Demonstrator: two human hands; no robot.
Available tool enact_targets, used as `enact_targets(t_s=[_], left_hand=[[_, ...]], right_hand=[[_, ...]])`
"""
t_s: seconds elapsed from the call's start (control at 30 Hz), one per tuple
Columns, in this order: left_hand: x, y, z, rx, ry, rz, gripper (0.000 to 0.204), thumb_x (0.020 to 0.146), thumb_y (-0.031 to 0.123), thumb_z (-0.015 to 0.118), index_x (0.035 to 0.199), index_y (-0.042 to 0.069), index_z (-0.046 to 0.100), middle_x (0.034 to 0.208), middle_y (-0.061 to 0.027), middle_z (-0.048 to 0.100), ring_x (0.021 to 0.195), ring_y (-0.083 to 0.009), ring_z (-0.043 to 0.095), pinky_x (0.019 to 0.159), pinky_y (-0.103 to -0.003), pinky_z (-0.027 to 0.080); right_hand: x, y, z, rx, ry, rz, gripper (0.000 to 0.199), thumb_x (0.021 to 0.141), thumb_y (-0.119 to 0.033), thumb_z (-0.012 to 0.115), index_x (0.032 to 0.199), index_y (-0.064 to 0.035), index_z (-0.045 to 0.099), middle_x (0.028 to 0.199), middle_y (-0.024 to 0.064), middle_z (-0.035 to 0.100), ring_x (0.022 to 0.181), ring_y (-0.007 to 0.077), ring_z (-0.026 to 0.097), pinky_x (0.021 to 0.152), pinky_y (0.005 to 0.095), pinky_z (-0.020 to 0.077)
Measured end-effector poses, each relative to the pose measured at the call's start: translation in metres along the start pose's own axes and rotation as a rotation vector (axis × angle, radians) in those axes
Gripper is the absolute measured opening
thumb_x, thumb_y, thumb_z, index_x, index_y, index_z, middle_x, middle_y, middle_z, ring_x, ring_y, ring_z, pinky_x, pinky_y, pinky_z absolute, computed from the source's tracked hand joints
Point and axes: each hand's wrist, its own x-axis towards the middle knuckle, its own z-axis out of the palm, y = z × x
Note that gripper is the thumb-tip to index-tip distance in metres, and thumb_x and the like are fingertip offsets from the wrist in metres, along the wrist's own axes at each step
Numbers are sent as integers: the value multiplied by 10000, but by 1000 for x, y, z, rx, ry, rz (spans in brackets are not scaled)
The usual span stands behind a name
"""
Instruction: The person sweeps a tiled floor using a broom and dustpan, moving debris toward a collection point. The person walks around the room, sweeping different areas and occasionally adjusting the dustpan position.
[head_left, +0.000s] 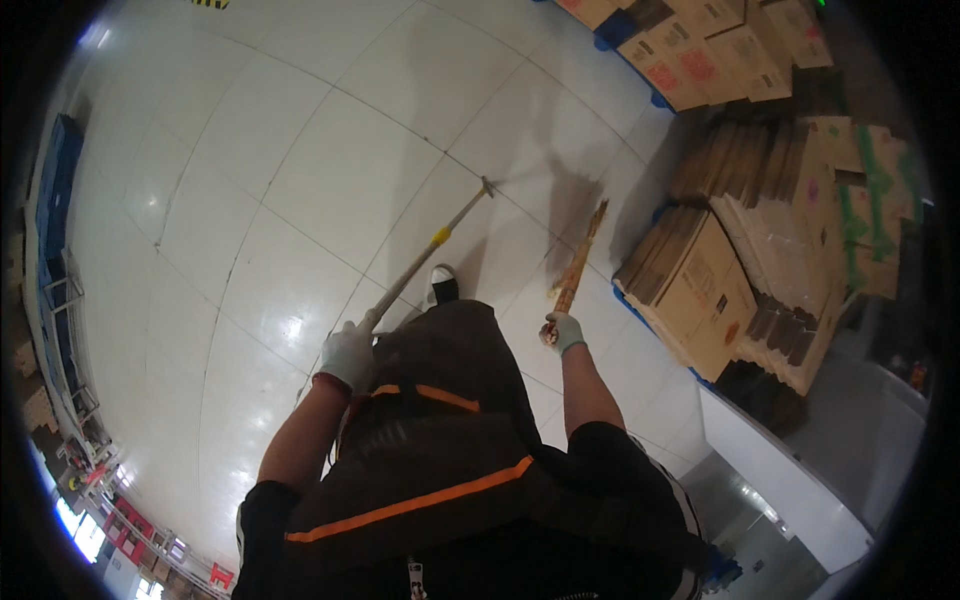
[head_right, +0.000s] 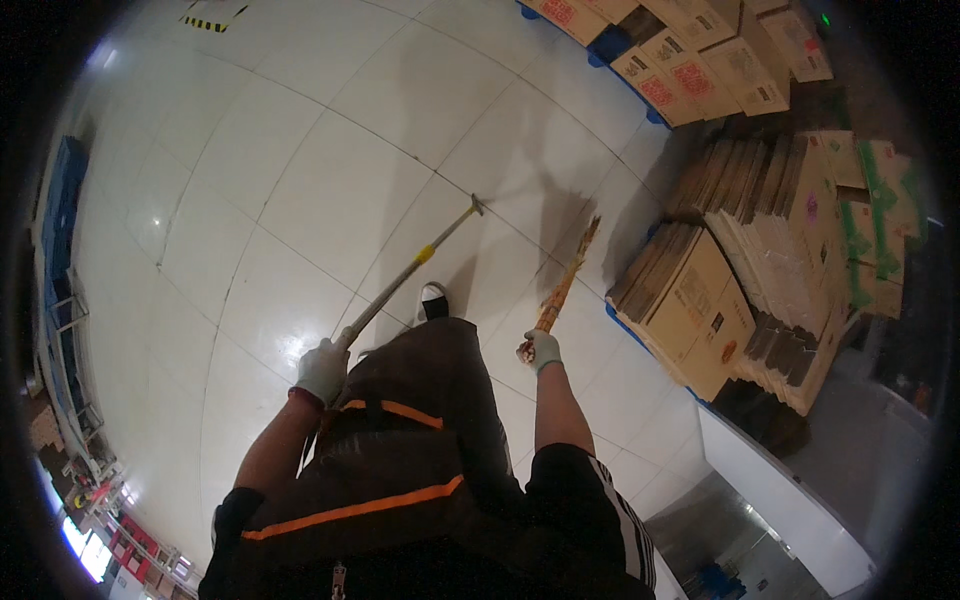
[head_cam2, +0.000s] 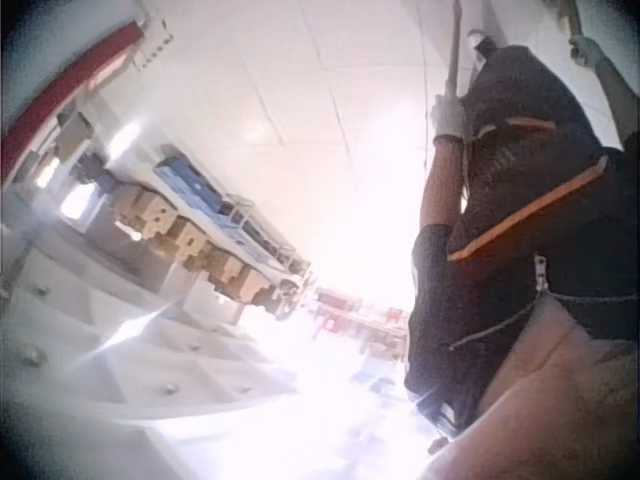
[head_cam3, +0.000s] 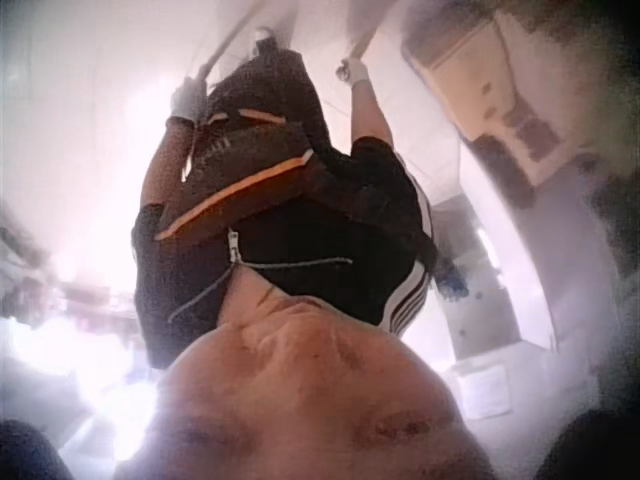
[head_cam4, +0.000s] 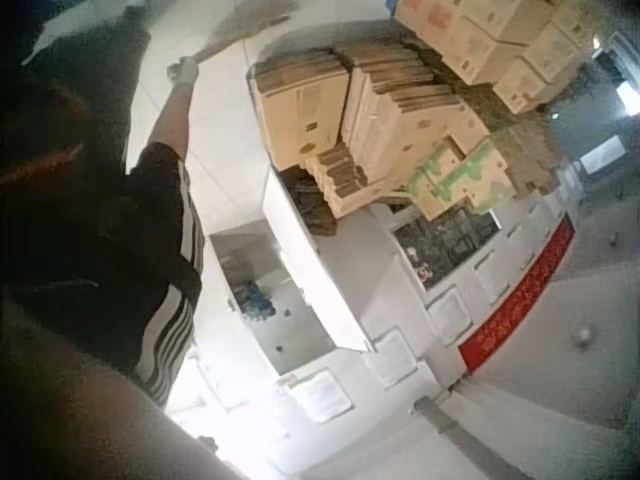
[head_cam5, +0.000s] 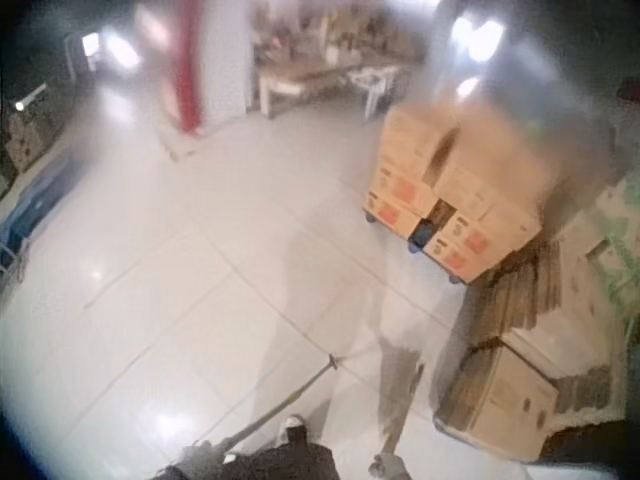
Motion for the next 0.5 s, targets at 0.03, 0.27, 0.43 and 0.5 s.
enact_targets(t_s=[0.03, 0.27, 0.43, 0.5], left_hand=[[1, 14, -19, 15, -19, 11, 414, 865, 170, 479, 1267, 196, 383, 883, -166, 573, 730, -343, 613, 616, -442, 494], [53, 60, -52, 57, -57, 58, 393, 860, 146, 456, 1247, 188, 401, 886, -166, 586, 762, -338, 619, 632, -444, 499], [76, 86, -41, 76, 4, 97, 300, 838, 112, 467, 1133, 103, 409, 851, -176, 579, 722, -353, 624, 597, -449, 506], [71, 82, -34, 18, 21, 85, 308, 833, 113, 471, 1135, 121, 413, 847, -181, 575, 717, -365, 618, 597, -458, 501]], right_hand=[[6, -2, -8, -3, -50, 15, 213, 776, -20, 525, 775, -17, 312, 520, 77, 382, 385, 177, 421, 305, 277, 340], [1, -26, 8, -13, 34, -88, 190, 774, -36, 532, 791, -5, 345, 531, 65, 393, 374, 165, 414, 280, 271, 297], [15, -35, 1, 12, 24, -88, 174, 745, 18, 534, 811, 37, 374, 532, 82, 399, 361, 199, 406, 318, 351, 372], [19, -32, -3, 27, 21, -77, 176, 744, 18, 536, 809, 43, 374, 536, 99, 416, 349, 201, 398, 309, 346, 367]])
